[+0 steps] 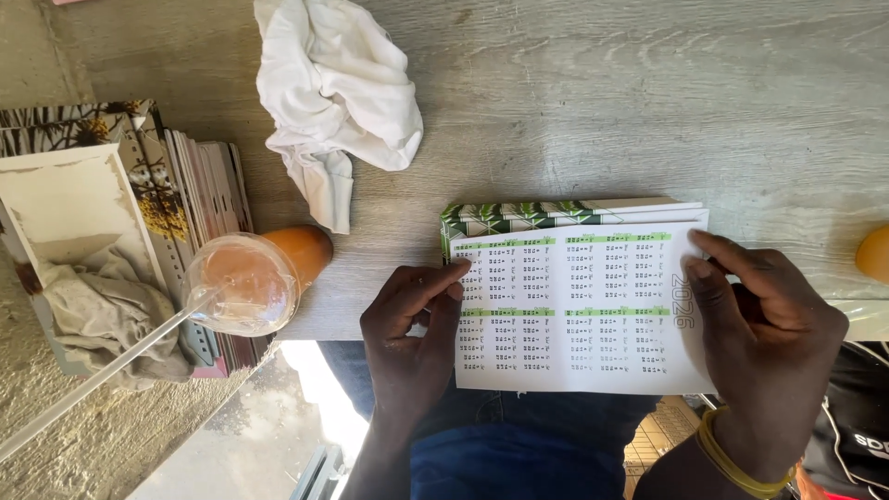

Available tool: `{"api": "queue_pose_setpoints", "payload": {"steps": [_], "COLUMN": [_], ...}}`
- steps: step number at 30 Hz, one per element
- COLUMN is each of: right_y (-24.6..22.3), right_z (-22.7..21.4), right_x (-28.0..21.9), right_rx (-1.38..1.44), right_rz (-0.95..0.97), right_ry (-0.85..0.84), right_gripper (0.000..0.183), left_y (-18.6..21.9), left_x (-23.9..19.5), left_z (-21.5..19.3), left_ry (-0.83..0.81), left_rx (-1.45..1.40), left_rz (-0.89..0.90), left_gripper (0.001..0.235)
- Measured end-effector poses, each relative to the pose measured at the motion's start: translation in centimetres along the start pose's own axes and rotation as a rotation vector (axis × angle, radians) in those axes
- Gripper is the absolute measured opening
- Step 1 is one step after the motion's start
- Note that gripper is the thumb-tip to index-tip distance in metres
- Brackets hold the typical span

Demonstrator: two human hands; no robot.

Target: The person wipes the surface of a 2026 calendar with a white cloth. They repeatedly pick up the calendar, wipe it, and place it back on the table.

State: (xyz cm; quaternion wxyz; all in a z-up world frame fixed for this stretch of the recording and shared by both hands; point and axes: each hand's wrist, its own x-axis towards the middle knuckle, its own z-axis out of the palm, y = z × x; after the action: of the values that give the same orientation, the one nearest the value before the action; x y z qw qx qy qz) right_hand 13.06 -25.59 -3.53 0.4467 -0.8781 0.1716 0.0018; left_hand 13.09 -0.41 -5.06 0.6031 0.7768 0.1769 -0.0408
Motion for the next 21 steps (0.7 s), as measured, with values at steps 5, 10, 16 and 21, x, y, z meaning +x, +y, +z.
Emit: {"api": "queue_pose_setpoints", "payload": {"steps": [5, 10, 16, 21], "right_y": [0.22, 0.15, 0.47, 0.58], "right_z": [0.09, 0.01, 0.06, -0.16], "right_x": [0.1, 0.16, 0.01, 0.31], "right_rx": [0.044, 0.036, 0.031, -0.009], "right_rz": [-0.004, 0.002, 0.007, 0.014], "right_ry": [-0.004, -0.013, -0.012, -0.025], "right_gripper": [0.023, 0.023, 0.024, 0.026], "left_y": [0.23, 0.09, 0.03, -0.17], "left_x": [-0.06, -0.06, -0.15, -0.2], "left_z": [0.21, 0.18, 0.16, 0.25], "left_ry": [0.021, 0.011, 0.009, 0.015], "left_rx": [0.002, 0.017, 0.015, 0.011], "left_rz": [0.02, 0.055, 0.077, 0.087], "left_gripper": [0.03, 0.035, 0.036, 0.035]}}
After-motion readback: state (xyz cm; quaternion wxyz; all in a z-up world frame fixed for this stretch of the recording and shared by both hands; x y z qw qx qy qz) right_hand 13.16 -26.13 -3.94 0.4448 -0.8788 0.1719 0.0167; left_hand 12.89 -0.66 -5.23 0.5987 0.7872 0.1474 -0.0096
